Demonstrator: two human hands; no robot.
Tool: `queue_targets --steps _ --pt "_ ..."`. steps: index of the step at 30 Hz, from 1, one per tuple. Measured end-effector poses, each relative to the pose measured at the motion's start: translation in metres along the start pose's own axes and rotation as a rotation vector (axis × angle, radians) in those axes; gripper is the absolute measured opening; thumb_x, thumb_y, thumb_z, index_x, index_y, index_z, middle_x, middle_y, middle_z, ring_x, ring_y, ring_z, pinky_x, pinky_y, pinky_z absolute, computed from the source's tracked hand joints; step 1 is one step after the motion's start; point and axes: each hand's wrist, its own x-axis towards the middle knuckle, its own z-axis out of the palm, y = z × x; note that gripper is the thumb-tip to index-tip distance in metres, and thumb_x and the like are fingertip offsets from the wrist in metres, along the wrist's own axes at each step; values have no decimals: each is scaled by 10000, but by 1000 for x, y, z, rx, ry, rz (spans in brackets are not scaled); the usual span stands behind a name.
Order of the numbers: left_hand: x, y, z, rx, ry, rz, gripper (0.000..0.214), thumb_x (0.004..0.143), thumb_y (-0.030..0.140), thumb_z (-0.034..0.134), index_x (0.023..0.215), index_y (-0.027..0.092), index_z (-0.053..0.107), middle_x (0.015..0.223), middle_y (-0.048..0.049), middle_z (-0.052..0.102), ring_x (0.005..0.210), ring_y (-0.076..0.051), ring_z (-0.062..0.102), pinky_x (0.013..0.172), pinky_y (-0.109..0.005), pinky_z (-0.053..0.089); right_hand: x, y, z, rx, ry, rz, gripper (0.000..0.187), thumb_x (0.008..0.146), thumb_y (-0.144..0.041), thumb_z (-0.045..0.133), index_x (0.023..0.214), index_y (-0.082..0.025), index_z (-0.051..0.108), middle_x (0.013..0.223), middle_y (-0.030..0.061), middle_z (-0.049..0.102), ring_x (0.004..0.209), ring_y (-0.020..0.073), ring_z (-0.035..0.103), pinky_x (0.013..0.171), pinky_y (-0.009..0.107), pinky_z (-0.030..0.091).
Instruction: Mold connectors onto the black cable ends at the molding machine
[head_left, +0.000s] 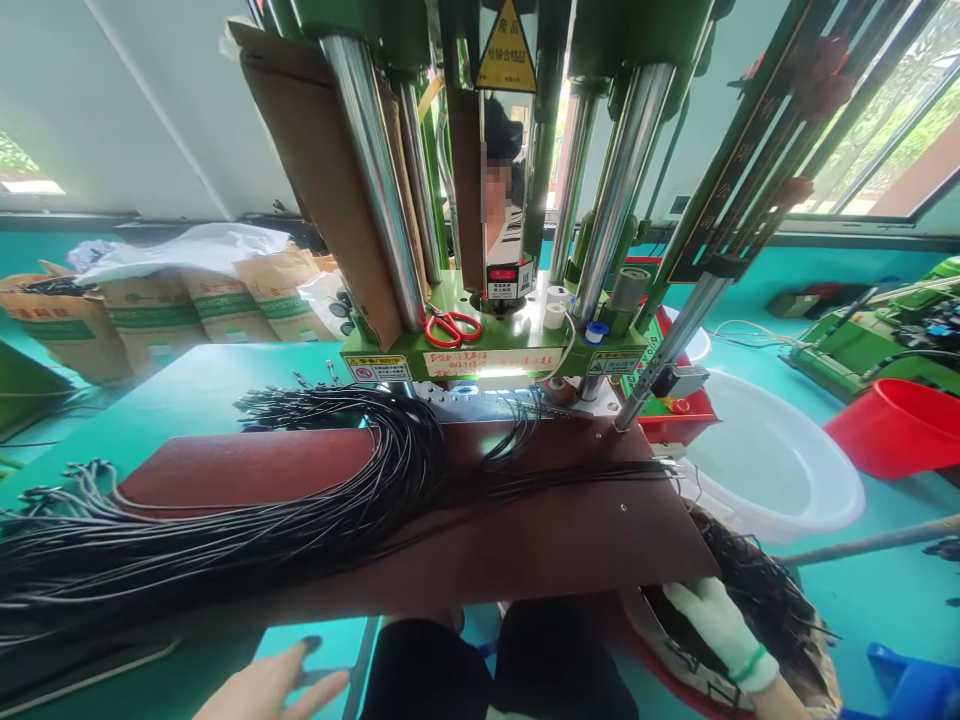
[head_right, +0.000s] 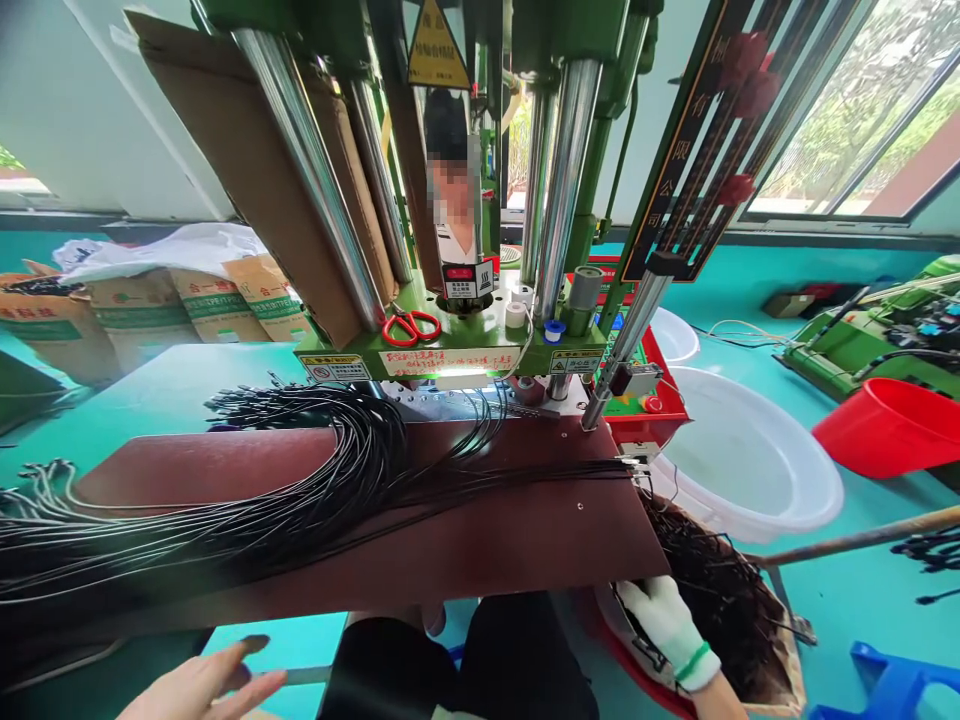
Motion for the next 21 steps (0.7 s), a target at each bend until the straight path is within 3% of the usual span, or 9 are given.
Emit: queue_targets --steps 2,4,7,10,12,15,18,21 --pt "-12 39 -5 63 -292 114 424 485 564 663 791 273 703 661 -40 674 692 -272 621 680 -345 480 2 3 1 -92 -12 46 455 629 -336 511 1002 -119 653 942 116 674 970 298 589 782 340 487" --pt "-16 93 0 114 -480 376 416 654 514 593 1014 311 642 839 -32 679 820 -230 607 777 -311 459 4 5 3 -135 7 76 414 622 -312 508 963 -136 664 911 112 678 947 296 599 775 343 484" --pt "-4 179 28 145 -444 834 368 798 365 515 1155 276 532 1154 -32 569 1062 -194 502 937 -306 380 4 2 4 -153 2 73 383 618 -305 513 939 -166 669 907 102 679 945 281 603 774 313 477" --pt "23 241 66 312 -262 1043 473 768 276 581 1216 197 449 1283 -87 444 1183 -253 386 976 -386 346 1 -4 -3 -231 -43 90 379 638 -308 489 930 -143 665 925 127 674 944 293 602 777 324 470" --pt "41 264 87 447 -195 1045 415 776 267 573 1162 147 476 1201 -132 482 1113 -284 440 912 -421 389 -4 -9 -10 -258 -83 90 422 651 -294 463 992 -119 640 981 144 660 951 298 598 790 338 463" --pt "56 281 105 592 -254 1033 218 832 208 463 998 88 540 1016 -161 549 972 -277 525 817 -405 433 -13 -14 -21 -155 -129 18 551 650 -278 440 1164 -113 545 1105 135 615 1026 278 565 861 339 432" --pt "59 289 111 644 -347 1026 220 818 78 362 930 64 551 935 -181 581 888 -262 569 756 -382 446 -21 -16 -28 -19 -151 -22 618 651 -288 434 1245 -122 475 1177 120 576 1104 264 515 931 354 389" --pt "60 296 111 643 -398 1017 190 776 81 401 864 66 568 847 -177 610 815 -258 598 718 -364 444 -21 -11 -30 33 -153 -43 650 653 -289 438 1285 -139 428 1250 99 521 1182 245 446 1001 358 326"
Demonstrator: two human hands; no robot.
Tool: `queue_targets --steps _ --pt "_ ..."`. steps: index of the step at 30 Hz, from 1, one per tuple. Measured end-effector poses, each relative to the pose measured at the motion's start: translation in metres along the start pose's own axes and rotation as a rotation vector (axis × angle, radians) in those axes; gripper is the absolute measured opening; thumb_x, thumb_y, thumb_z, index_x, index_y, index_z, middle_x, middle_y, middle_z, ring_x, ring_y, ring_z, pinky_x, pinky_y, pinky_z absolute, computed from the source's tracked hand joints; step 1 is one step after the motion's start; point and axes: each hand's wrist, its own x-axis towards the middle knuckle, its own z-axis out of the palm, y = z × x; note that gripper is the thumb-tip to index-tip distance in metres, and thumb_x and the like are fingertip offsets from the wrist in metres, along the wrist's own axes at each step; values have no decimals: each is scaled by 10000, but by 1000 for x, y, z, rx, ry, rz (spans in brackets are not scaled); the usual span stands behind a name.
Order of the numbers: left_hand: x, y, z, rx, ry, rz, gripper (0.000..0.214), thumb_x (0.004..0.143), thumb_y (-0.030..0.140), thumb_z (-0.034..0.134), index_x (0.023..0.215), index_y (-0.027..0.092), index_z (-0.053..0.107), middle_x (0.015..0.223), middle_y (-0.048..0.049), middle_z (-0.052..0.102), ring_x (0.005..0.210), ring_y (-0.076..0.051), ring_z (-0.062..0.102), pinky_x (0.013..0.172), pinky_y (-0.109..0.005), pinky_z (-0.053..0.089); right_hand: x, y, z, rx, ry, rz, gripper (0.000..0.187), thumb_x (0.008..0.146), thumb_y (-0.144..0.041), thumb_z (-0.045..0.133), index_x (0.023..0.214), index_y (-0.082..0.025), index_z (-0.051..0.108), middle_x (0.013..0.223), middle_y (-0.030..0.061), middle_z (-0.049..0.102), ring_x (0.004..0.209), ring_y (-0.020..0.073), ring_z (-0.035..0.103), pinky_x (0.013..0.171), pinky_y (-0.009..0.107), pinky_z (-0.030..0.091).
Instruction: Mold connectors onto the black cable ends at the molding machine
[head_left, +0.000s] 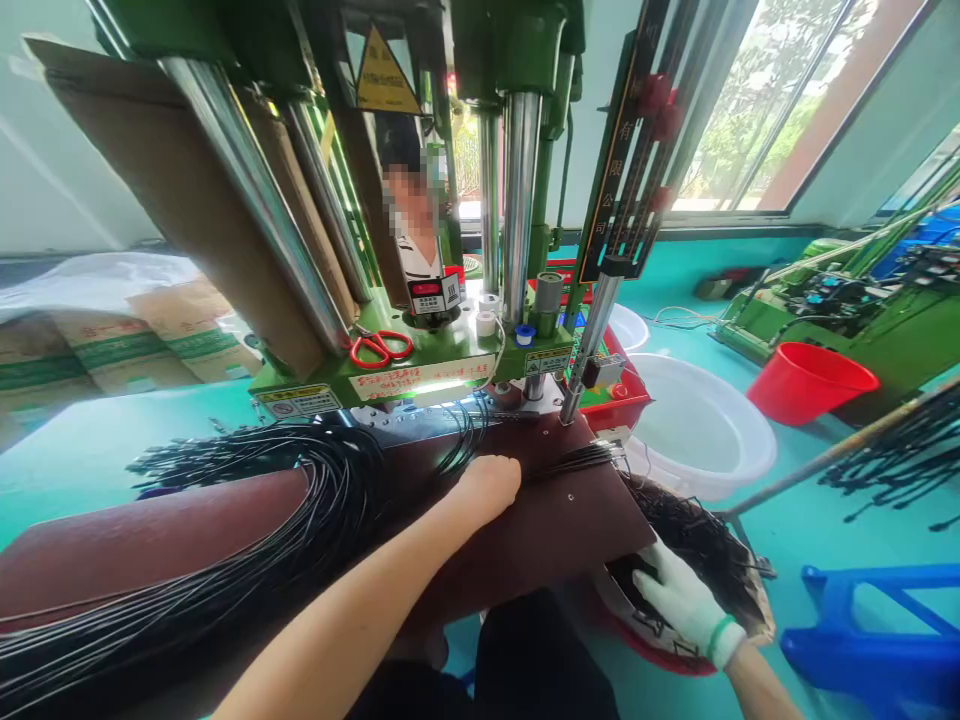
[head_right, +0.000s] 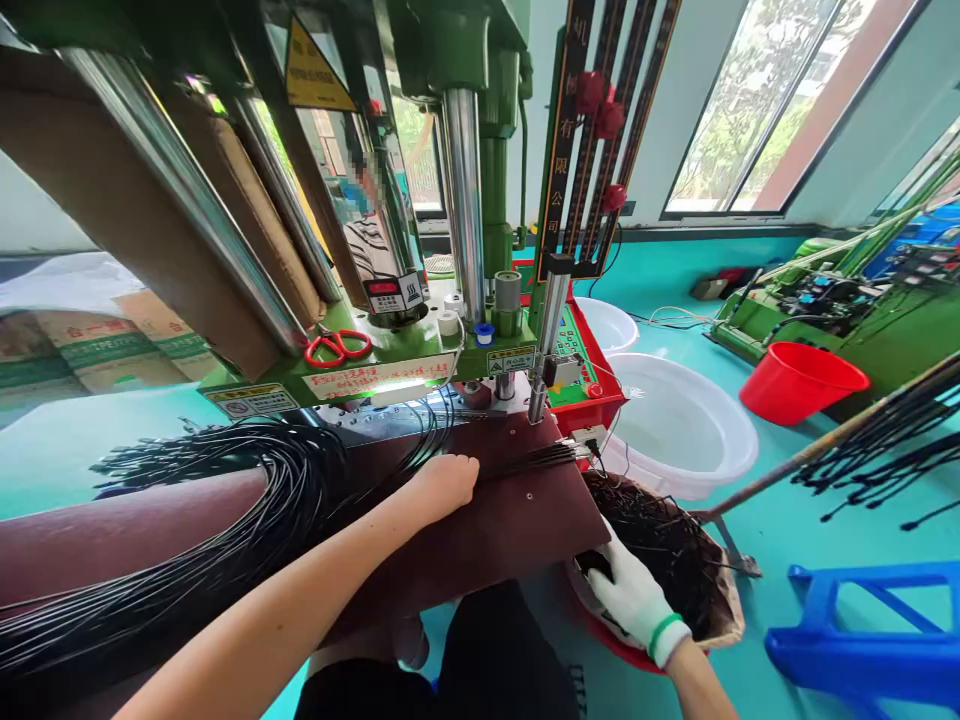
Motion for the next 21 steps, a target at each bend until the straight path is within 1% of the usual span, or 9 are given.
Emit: queue_targets --steps 3,5,9,11,13,15,16,19,21 --pt "-3 -6 -7 -46 1 35 184 793 157 400 841 107 570 826 -134 620 787 -227 600 697 -321 430 2 11 -7 23 61 -40 657 674 -297 433 1308 -126 386 1305 93 465 1209 225 414 1039 353 283" --pt "-8 -12 -10 -146 18 75 221 832 219 353 833 142 560 782 -75 613 735 -176 583 656 -271 414 0 12 -17 58 246 -20 610 697 -308 429 1276 -119 416 1288 102 479 1182 226 444 1043 360 282" --pt "-14 -20 -8 -730 -4 51 260 825 330 363 725 152 524 581 24 484 526 -88 443 503 -210 325 -12 -23 -32 366 599 -55 415 715 -311 501 1101 -162 541 1162 103 571 1098 235 513 1022 375 320" --pt "-13 -20 -5 -989 -70 -50 251 790 366 416 709 146 507 533 56 404 454 -58 349 445 -198 258 -17 -56 -27 698 412 -94 335 718 -307 549 1019 -161 576 1055 112 622 990 244 579 950 407 399" --pt "-10 -20 -3 -1111 -136 -130 271 765 408 447 725 144 495 500 82 339 404 -36 270 411 -190 189 -14 -89 -9 1110 -12 -73 361 718 -322 580 1030 -140 570 997 135 644 903 269 618 859 469 451" --pt "-7 -20 -3 -1151 -179 -155 311 749 456 458 738 146 484 479 99 295 376 -25 223 396 -187 139 1 -114 16 1422 -378 59 379 731 -305 586 1059 -119 550 1045 161 627 933 269 613 886 482 426" --pt "-6 -21 -3 -1160 -197 -151 328 743 476 460 740 148 479 473 104 282 368 -21 209 393 -185 123 12 -123 27 1547 -443 146 336 750 -294 571 1032 -113 557 1060 165 621 959 257 606 917 464 408" --pt "-5 -23 -1 -1207 -254 -149 356 728 515 469 741 159 466 460 112 261 355 -14 182 388 -181 96 58 -134 47 1835 -269 289 141 818 -237 478 813 -142 581 873 108 676 869 207 637 902 418 432" --pt "-3 -25 2 -1230 -280 -157 369 715 535 480 738 167 454 449 116 258 349 -13 174 386 -179 87 88 -133 46 1921 -81 269 203 848 -186 407 707 -185 552 687 21 667 755 151 648 869 367 462"
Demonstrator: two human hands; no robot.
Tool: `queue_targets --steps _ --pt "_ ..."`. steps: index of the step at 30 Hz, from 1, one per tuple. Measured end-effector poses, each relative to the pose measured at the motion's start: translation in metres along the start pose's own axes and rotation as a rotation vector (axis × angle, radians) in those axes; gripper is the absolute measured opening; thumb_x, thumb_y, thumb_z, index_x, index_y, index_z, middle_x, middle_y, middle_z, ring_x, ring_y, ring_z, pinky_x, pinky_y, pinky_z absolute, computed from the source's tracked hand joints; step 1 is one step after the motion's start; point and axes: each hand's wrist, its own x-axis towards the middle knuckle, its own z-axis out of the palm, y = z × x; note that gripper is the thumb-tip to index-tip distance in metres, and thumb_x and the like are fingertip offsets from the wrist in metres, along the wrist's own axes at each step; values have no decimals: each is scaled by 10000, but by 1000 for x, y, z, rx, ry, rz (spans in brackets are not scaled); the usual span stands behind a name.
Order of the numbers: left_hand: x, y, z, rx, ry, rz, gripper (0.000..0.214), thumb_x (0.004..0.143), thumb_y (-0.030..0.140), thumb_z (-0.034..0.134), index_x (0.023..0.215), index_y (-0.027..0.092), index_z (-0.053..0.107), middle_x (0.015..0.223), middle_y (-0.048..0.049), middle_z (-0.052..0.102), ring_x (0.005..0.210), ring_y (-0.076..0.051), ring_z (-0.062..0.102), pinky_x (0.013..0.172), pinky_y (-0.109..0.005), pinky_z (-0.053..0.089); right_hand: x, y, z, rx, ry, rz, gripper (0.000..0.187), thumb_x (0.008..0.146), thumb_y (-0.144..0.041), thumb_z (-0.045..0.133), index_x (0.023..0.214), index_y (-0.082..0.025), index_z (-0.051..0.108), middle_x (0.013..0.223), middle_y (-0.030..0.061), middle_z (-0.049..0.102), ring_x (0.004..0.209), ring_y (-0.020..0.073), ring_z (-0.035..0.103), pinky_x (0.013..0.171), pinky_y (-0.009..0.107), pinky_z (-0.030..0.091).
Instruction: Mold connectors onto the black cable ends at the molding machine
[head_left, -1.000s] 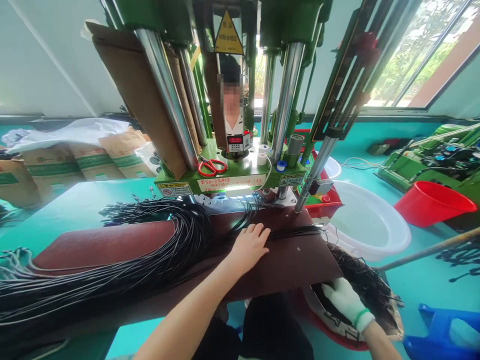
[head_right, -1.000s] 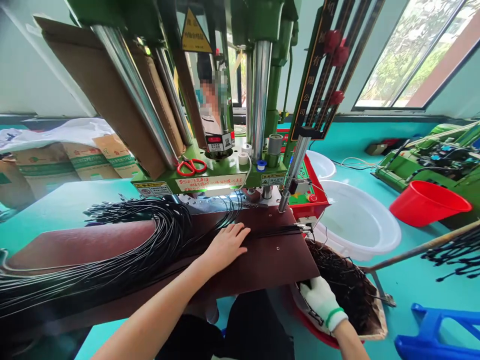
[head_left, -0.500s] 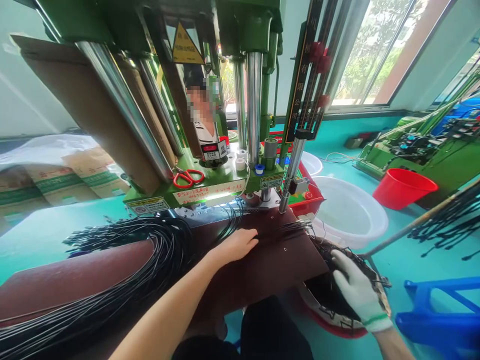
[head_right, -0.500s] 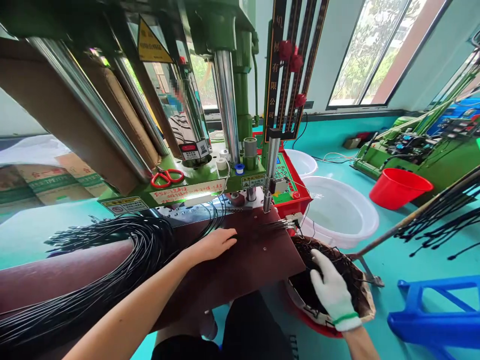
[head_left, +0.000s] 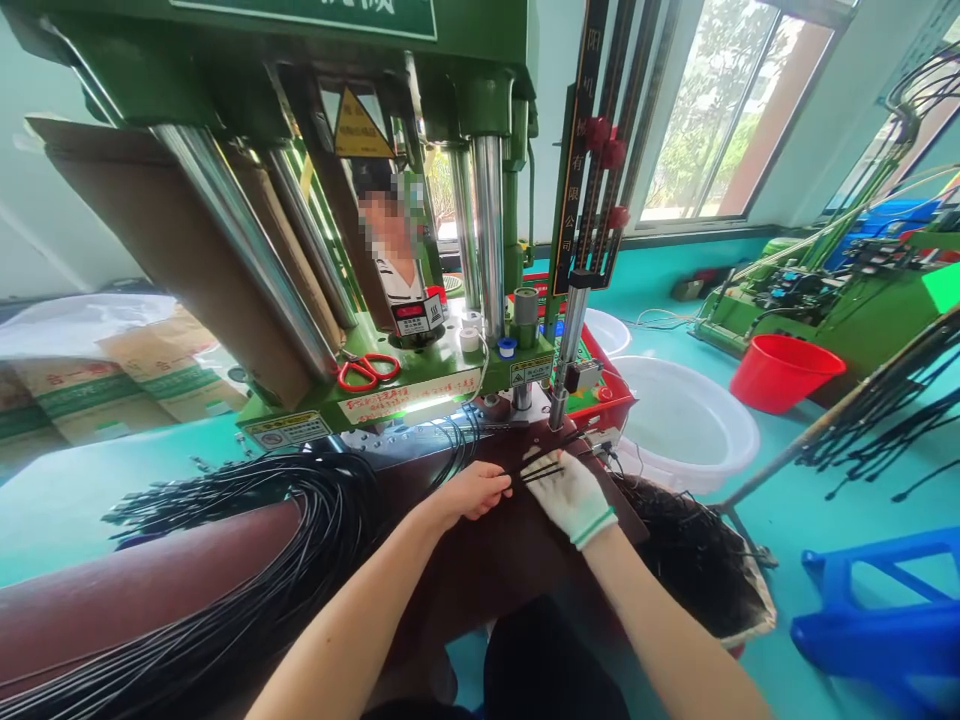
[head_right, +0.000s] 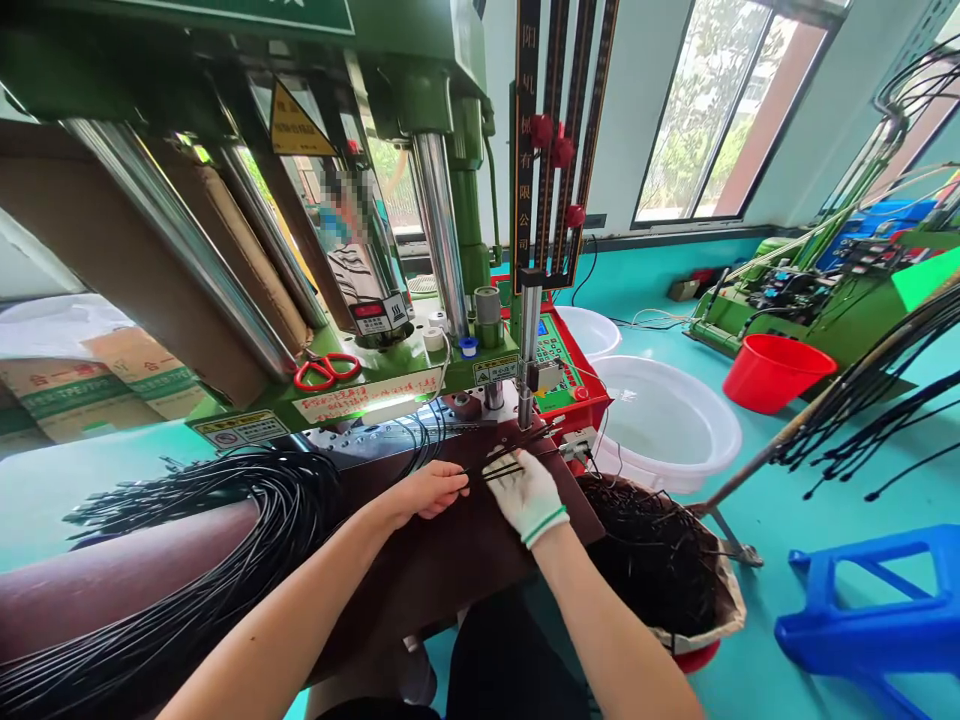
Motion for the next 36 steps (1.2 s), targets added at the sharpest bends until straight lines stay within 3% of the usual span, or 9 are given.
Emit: queue_targets --steps 4,11,18,21,24,27,29,33,36 --pt "4 -4 0 -37 -21 -28 395 691 566 502 740 179 445 434 119 258 343 -16 172 381 -175 84 24 -19 4 63 15 -180 241 835 -107 373 757 -212 575 659 -25 659 720 120 642 849 352 477" --pt "-22 7 1 -147 -122 -9 361 693 534 539 706 181 461 409 114 287 331 -25 172 363 -188 86 -2 -31 6 -16 -161 -212 128 739 -137 574 844 -196 617 775 9 677 789 180 640 846 411 475" --pt "-71 4 32 -13 -540 65 209 642 331 668 702 154 574 605 15 560 567 -108 499 564 -228 381 -52 -9 6 -542 -467 -168 155 767 -274 617 847 -149 664 859 72 675 872 212 621 881 411 435" --pt "-74 -3 65 -446 -296 211 321 624 315 707 851 152 550 771 -17 584 714 -125 531 685 -251 411 -73 12 5 -784 -466 -22 308 736 -323 642 989 -147 651 900 80 658 793 188 628 740 324 500" --pt "-72 -9 93 -838 -32 218 332 685 411 655 793 170 454 633 27 500 528 -71 461 537 -224 400 -80 23 1 -880 -441 149 449 736 -332 629 1161 -206 560 833 34 649 503 112 584 495 263 494" --pt "-74 -9 107 -950 12 135 411 668 496 648 785 204 383 536 89 373 387 -22 272 358 -153 203 -73 20 1 -842 -553 102 430 710 -283 666 1125 -203 585 1089 80 609 892 199 615 810 359 485" --pt "-77 -8 109 -923 31 131 415 680 528 622 818 207 398 518 98 341 370 -16 212 339 -151 125 -64 9 8 -746 -676 72 552 660 -240 715 1184 -227 542 1271 86 497 1160 249 457 993 418 336" --pt "-77 -8 109 -835 68 152 383 742 532 543 840 168 476 488 92 323 359 -20 203 327 -161 135 -46 -21 37 -597 -785 73 579 726 -354 662 1261 -263 459 1345 80 421 1229 278 374 1022 494 269" --pt "-70 -10 111 -780 80 161 369 764 513 519 801 146 503 467 82 343 345 -26 240 320 -168 188 -39 -36 56 -806 -856 96 438 825 -386 545 1229 -225 498 1326 85 446 1235 242 375 1042 460 256"
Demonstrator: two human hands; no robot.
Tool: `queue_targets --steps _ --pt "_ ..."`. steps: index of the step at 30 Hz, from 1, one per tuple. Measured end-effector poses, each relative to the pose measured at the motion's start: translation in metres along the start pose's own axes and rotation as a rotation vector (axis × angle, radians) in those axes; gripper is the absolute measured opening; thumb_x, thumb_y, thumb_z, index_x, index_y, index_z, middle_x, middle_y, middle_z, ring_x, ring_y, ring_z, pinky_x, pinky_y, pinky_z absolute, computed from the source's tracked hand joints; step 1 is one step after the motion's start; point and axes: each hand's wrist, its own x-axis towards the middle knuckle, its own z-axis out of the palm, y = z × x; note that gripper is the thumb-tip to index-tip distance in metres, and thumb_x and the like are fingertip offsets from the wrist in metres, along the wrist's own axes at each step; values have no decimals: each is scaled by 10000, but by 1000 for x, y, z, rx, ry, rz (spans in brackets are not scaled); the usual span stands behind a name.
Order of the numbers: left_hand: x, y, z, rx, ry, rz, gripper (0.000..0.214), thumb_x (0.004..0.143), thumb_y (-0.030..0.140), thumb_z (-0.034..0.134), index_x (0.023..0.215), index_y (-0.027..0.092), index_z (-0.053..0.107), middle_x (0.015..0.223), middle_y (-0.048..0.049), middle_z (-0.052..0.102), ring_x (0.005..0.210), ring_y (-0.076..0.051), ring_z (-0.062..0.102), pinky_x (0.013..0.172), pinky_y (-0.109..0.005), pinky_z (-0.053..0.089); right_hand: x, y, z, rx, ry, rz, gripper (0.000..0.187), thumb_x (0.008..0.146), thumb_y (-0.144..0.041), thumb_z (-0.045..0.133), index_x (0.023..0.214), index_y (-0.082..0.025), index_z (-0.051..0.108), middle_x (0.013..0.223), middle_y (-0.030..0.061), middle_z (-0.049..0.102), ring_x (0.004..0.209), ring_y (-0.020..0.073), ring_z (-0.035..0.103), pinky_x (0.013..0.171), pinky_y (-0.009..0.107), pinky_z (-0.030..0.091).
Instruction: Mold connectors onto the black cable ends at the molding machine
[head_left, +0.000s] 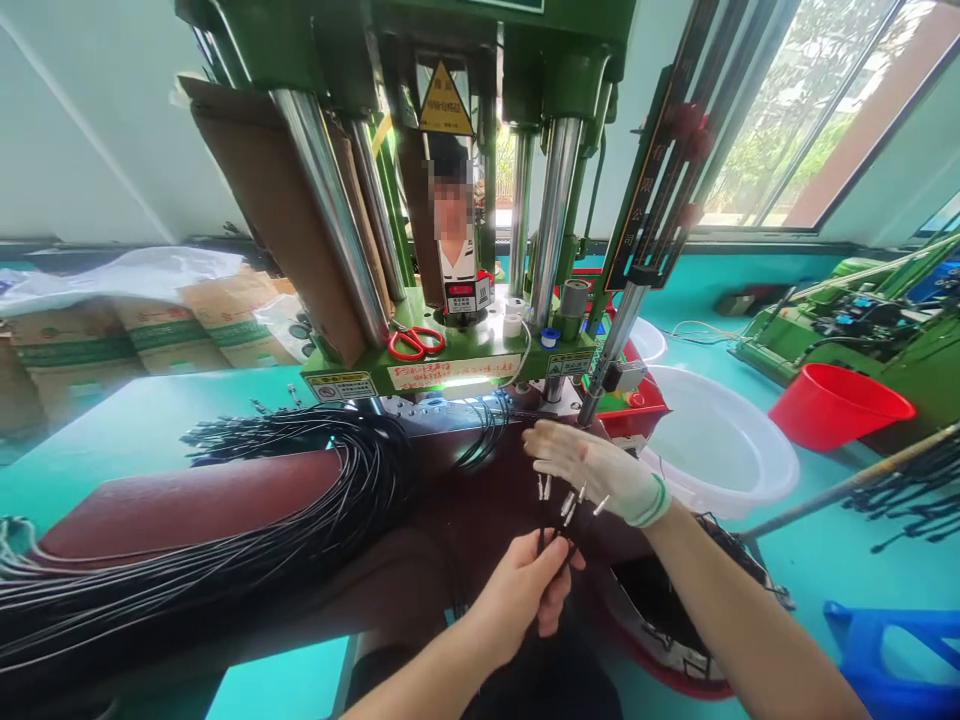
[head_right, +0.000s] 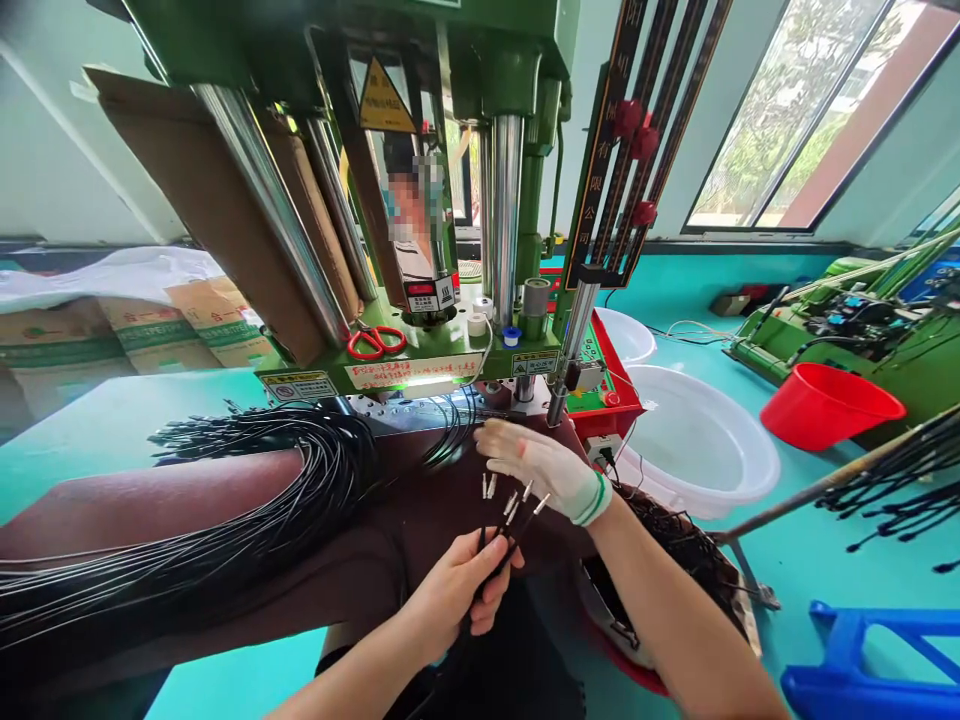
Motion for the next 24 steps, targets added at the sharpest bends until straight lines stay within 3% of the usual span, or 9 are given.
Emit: queue_targets --steps 3,5,10,15,16,18,21,24 --pt "9 0 0 24 13 50 350 770 483 518 776 134 515 464 62 401 341 -41 313 333 -184 263 6 -6 3 -306 -147 156 433 871 -389 469 1232 -151 497 1286 131 481 1195 219 432 1040 427 277" --pt "14 3 1 7 18 71 343 762 465 530 769 123 524 486 41 448 357 -57 374 358 -203 314 7 -4 7 -438 -203 168 491 875 -414 448 1266 -118 453 1299 153 460 1200 216 427 1037 412 288" --pt "20 12 7 -92 16 51 322 673 421 626 728 124 515 546 18 495 411 -76 431 405 -235 365 5 1 10 -517 -265 162 543 895 -443 374 1304 -86 394 1334 163 413 1231 208 384 1043 384 282" --pt "27 10 5 -187 114 -1 384 597 434 685 730 146 469 516 71 398 410 -24 307 372 -172 190 10 7 0 -524 -331 133 587 901 -503 247 1338 -124 340 1380 115 361 1253 197 351 1040 363 283" --pt "30 9 2 -195 144 16 402 590 447 687 734 153 454 509 82 377 402 -16 278 372 -168 148 15 9 -6 -623 -288 114 572 909 -483 200 1348 -135 319 1381 95 365 1247 178 361 1028 342 304" --pt "36 11 -6 -205 228 85 433 581 477 685 738 167 427 498 97 348 388 -7 238 376 -169 103 30 13 -20 -985 -71 123 510 916 -398 195 1346 -148 307 1374 68 381 1235 149 374 1017 304 319" --pt "45 14 -19 -210 340 164 467 564 508 686 736 177 405 493 106 328 379 -2 219 376 -169 96 59 24 -46 -1450 292 215 447 853 -217 355 1287 -113 381 1362 115 379 1239 203 352 1036 356 269" --pt "48 14 -29 -214 387 184 469 578 523 676 737 176 404 496 106 323 376 -1 217 375 -168 101 83 36 -61 -1572 354 298 433 770 -83 413 1199 -90 466 1260 182 450 1187 296 384 994 467 258"
